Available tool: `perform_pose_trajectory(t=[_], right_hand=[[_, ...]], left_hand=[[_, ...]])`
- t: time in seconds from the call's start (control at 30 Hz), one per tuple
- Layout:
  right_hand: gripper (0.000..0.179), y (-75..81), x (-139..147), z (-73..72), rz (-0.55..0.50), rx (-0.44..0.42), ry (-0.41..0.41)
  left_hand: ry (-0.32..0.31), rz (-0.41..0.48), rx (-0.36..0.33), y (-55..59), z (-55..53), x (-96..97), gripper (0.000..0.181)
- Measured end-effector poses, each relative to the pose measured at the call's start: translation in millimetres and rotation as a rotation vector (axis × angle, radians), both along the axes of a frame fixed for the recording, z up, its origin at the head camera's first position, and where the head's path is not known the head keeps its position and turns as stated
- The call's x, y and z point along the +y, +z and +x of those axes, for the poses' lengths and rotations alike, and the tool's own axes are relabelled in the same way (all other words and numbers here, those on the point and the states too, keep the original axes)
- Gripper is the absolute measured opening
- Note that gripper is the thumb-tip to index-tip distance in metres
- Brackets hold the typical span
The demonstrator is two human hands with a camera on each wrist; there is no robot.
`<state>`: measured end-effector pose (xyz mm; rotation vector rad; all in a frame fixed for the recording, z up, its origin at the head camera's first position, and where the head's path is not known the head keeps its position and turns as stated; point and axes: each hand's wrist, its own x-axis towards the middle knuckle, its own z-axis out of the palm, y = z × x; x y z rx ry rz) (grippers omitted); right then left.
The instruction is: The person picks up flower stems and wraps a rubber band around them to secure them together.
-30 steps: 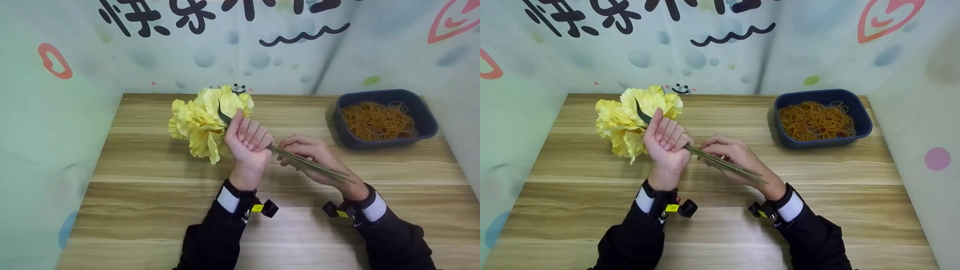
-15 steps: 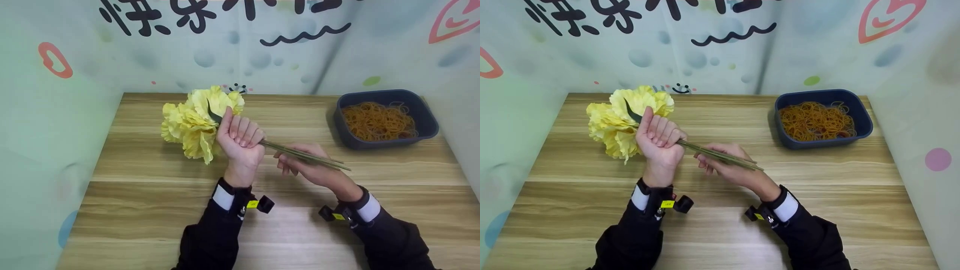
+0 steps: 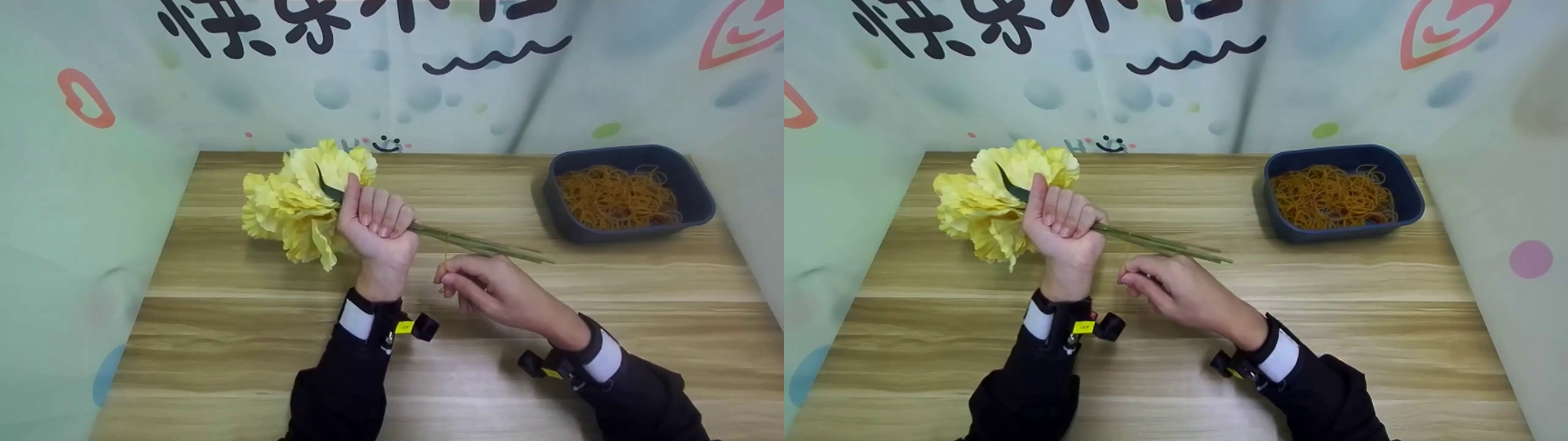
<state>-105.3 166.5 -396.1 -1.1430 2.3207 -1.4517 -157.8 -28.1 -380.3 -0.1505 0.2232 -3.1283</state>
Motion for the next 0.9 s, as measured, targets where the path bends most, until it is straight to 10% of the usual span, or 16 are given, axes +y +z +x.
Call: perform_pose_trajectory(t=[0.47, 0.9], right_hand=[[0.014, 32.0, 17, 11.0, -0.028, 0.134, -0.196], [0.007, 33.5, 34, -11.1, 0.106, 0.671, -0.372]], left_hand=[[0.019, -0.290, 0.132, 6.3, 7.1, 6.3, 0.073], [-0.220, -0.369, 0.177, 8.5, 11.5, 10.9, 0.074]])
